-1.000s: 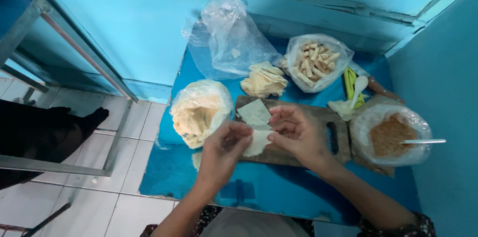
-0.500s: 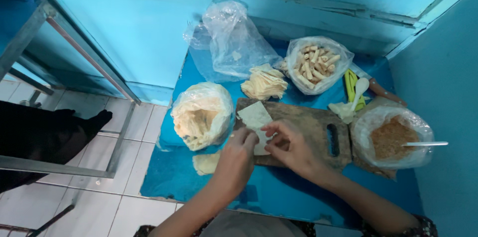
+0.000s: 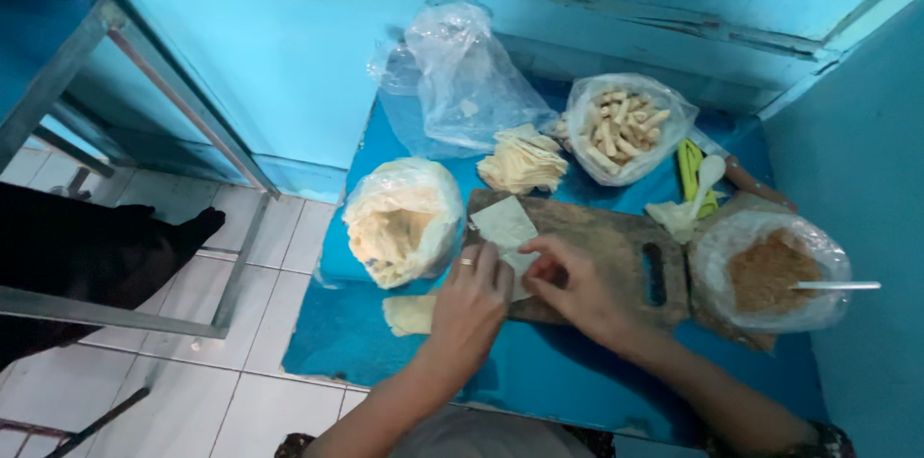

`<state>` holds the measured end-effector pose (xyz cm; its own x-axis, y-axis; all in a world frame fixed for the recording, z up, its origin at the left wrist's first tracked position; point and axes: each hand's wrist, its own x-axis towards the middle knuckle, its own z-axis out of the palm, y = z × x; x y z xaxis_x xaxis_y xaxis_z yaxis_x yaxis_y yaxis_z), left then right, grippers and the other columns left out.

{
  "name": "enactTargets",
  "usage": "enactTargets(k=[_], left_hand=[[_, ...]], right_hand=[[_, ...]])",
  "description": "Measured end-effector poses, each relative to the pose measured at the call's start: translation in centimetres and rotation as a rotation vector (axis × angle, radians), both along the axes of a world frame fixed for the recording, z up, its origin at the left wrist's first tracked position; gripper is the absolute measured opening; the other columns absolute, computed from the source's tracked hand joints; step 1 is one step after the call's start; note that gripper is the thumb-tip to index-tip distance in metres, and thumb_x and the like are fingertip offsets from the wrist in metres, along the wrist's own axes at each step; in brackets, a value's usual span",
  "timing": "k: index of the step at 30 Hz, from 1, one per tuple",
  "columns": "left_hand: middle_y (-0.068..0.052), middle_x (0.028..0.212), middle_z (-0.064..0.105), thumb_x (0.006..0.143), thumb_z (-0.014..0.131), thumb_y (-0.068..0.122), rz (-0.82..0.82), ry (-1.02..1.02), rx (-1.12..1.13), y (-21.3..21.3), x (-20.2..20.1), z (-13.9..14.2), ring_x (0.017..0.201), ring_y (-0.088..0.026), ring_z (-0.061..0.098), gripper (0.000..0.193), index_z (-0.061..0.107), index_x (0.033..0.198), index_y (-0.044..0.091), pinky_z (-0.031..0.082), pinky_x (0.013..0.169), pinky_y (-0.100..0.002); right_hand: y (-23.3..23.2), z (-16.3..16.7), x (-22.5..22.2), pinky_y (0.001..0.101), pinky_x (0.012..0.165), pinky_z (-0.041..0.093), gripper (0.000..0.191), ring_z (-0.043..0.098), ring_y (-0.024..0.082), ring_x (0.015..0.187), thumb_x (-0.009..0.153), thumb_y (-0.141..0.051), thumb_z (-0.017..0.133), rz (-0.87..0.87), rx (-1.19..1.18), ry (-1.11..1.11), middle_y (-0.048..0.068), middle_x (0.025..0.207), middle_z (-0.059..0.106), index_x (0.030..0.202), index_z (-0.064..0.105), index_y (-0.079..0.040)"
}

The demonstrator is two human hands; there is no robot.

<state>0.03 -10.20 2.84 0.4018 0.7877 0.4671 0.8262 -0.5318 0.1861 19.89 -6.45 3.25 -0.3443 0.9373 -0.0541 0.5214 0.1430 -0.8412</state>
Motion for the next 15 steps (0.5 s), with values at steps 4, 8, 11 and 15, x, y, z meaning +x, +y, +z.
enactTargets(k=[4,8,11,15], left_hand=[[-0.021,0.115,0.061,0.079,0.061,0.013,0.020,0.065,0.214,0.4,0.2,-0.9,0.112,-0.034,0.059,0.028,0.065,0.101,-0.004,0.049,0.098,-0.044],[-0.022,0.112,0.062,0.081,0.060,0.012,-0.004,0.066,0.142,0.7,0.2,-2.8,0.112,-0.036,0.060,0.027,0.066,0.101,-0.004,0.050,0.099,-0.046],[-0.021,0.110,0.065,0.082,0.061,0.012,-0.018,0.013,0.113,1.2,1.2,-4.9,0.108,-0.037,0.062,0.028,0.069,0.105,-0.002,0.050,0.093,-0.048],[-0.020,0.109,0.069,0.084,0.060,0.012,-0.023,-0.024,0.133,1.9,1.9,-6.9,0.104,-0.035,0.065,0.033,0.070,0.113,0.000,0.050,0.087,-0.048]], right_hand=[[1.5,4.4,0.0,0.0293,0.077,0.058,0.036,0.071,0.014,0.093,0.091,-0.003,0.067,-0.018,0.131,0.010,0.008,0.105,0.074,0.126,0.066,-0.014],[3.0,9.5,-2.8,0.0407,0.082,0.052,0.052,0.063,0.029,0.098,0.080,0.003,0.061,0.189,0.669,-0.304,0.013,0.106,0.062,0.125,0.074,-0.018],[4.1,10.1,-7.4,0.0466,0.083,0.048,0.049,0.055,0.037,0.101,0.079,-0.004,0.064,0.611,0.734,-0.330,0.016,0.106,0.055,0.126,0.073,-0.015],[6.1,6.9,-14.0,0.0484,0.079,0.040,0.020,0.049,0.034,0.110,0.078,-0.013,0.067,0.608,0.896,-0.634,0.014,0.106,0.057,0.094,0.080,-0.014]])
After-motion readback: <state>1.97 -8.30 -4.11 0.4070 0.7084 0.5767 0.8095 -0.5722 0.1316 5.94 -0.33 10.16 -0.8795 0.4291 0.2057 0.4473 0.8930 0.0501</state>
